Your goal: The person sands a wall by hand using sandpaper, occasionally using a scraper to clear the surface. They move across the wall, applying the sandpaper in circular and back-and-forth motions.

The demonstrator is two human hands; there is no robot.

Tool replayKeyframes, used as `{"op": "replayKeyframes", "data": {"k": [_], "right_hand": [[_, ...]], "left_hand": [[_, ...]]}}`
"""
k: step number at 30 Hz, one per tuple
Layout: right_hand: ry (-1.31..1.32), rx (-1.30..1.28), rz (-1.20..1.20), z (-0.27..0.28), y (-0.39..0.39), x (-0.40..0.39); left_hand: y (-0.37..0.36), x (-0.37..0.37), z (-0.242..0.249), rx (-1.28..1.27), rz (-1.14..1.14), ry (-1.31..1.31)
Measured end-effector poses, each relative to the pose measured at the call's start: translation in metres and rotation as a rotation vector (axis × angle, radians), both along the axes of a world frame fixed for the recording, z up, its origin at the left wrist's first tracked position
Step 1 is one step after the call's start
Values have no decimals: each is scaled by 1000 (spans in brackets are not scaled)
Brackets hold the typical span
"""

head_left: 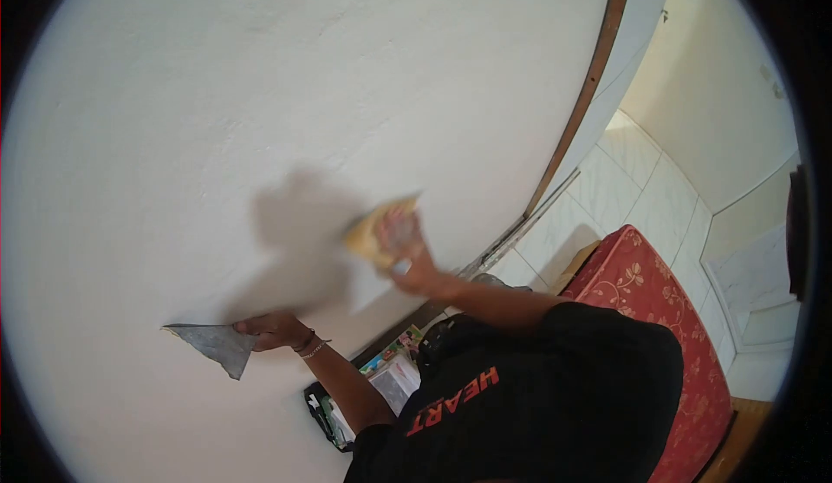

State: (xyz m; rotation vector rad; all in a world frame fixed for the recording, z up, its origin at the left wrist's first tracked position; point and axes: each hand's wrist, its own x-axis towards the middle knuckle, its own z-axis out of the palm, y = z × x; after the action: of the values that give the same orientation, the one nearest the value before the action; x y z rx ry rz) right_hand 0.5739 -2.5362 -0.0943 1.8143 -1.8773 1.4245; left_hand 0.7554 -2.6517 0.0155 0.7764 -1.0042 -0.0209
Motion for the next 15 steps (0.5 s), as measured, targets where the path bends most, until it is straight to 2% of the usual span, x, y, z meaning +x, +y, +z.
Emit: {"op": "replayKeyframes", "data": {"k": [1,2,3,4,5,6,8,9,10,11,12,13,15], "right_hand": [[-120,-135,-55,51,4,-27],[-75,-501,-130,99,1,-61],[100,-340,-516,137,-1,-104],[-467,-775,-396,178,-16,-127],[-723,-671,-529,221,6,-146],[-819,-636,-519,248,22,-170],[-832,-750,-465,255,32,-199],[-938,-644,-525,240,27,-190],[-817,-616,-759,202,3,-184],[-702,-639,-718,159,-13,-154],[-581,-688,-436,110,-20,-124],[-213,-488,-514,92,-5,-82],[-234,-131,-341,16,18,-18]], "left_hand": [[-3,2,0,-5,3,1],[-3,5,-3,17,30,-28],[-3,7,-6,39,55,-54],[-4,6,-7,43,56,-51],[-4,6,-7,34,59,-54],[-5,7,-8,24,65,-58],[-16,14,-19,-3,91,-59],[-19,15,-23,-33,105,-57],[-15,12,-20,-35,103,-50],[-8,10,-13,44,91,-72],[-1,10,-9,124,80,-96],[2,11,-6,123,82,-96],[4,11,1,89,21,-78]]}}
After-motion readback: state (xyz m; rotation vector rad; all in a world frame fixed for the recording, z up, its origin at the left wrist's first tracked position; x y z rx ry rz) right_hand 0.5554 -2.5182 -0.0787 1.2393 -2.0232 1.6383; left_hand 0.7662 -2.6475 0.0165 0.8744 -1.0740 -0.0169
